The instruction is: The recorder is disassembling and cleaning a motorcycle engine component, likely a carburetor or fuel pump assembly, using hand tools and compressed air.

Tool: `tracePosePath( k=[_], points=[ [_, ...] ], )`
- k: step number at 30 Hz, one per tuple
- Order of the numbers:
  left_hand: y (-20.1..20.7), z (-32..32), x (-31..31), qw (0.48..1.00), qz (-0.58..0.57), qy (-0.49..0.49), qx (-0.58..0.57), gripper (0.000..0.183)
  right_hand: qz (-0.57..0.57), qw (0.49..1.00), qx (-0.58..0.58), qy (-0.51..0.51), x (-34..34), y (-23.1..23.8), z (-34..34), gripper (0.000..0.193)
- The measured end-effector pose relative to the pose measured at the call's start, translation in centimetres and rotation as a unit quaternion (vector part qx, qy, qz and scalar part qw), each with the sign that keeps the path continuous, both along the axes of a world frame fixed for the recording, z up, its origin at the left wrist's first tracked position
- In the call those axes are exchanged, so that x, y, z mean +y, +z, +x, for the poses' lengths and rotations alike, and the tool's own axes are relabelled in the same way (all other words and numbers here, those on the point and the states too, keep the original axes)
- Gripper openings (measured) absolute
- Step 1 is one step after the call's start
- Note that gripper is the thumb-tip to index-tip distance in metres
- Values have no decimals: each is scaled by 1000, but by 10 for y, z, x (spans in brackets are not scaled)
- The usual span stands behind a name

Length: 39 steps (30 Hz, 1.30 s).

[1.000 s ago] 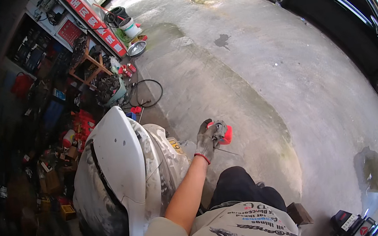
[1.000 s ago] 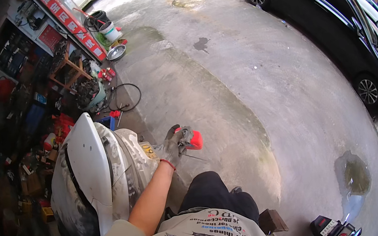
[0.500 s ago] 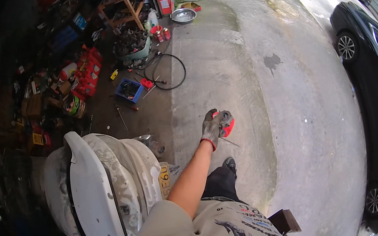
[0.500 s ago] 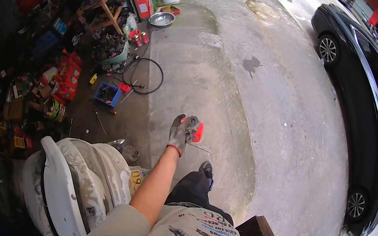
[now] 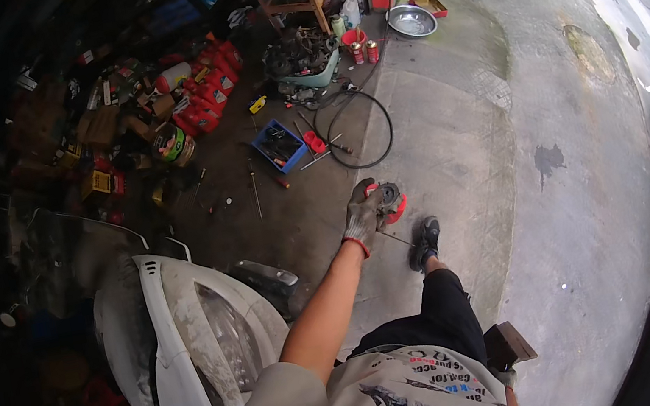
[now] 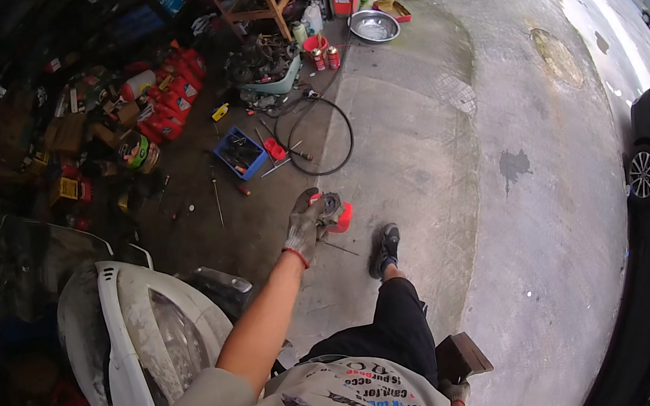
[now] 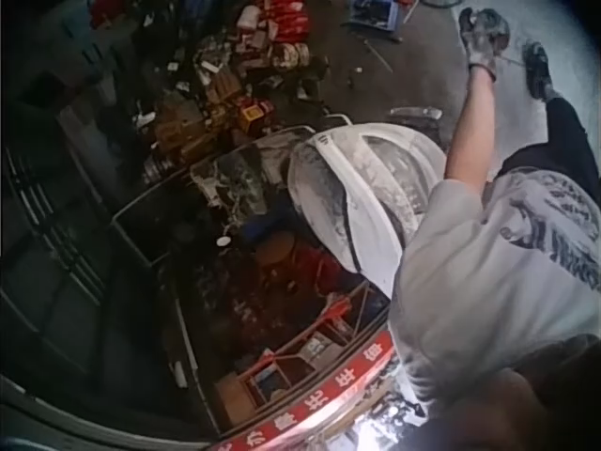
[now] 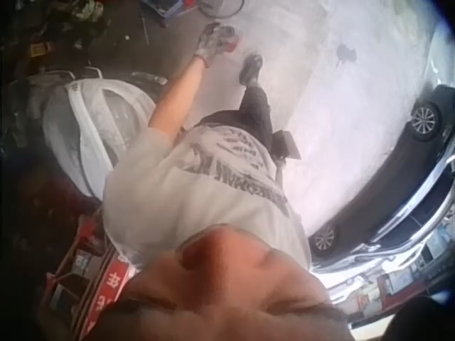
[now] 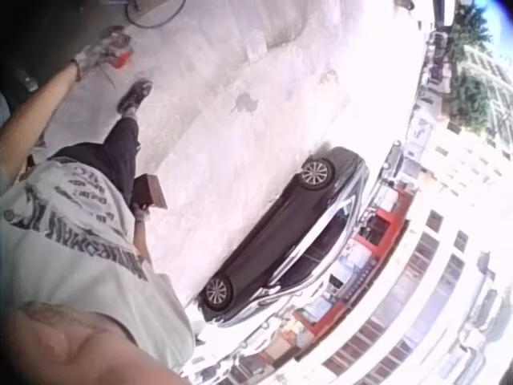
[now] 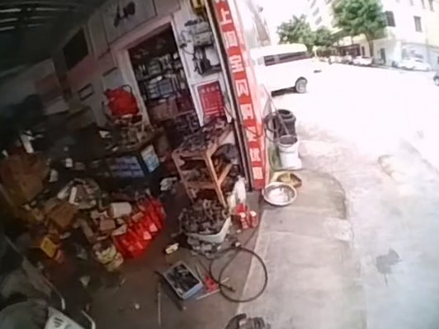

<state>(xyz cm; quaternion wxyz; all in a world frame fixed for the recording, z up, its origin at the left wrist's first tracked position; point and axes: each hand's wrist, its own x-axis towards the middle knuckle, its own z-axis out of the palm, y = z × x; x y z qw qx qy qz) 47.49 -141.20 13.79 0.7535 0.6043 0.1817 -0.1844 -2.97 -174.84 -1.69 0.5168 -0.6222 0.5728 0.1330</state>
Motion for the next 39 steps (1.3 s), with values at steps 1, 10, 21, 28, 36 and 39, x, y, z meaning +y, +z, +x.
tracePosePath(
  k=[1, 10, 21, 28, 36, 39],
  points=[
    [-1, 22, 9, 1000, 7, 3, 3, 46, -100, 989, 33, 100, -10, 0, 30, 56],
    [24, 181, 87, 993, 23, 104, 56, 27, -105, 974, 86, 181, -43, -1, 326, 52],
    [87, 343, 213, 982, -5, 184, 39, 20, -106, 977, -71, 171, 18, 19, 592, 53],
    [90, 429, 288, 993, 63, 100, 31, 24, -172, 974, -74, 127, 154, 74, 619, 59],
    [112, 484, 328, 993, 115, 15, -21, 25, -87, 990, 103, 42, 272, 131, 604, 54],
    [116, 495, 334, 995, 97, -28, -8, 25, -149, 988, 12, 26, 305, 113, 581, 48]
  ],
)
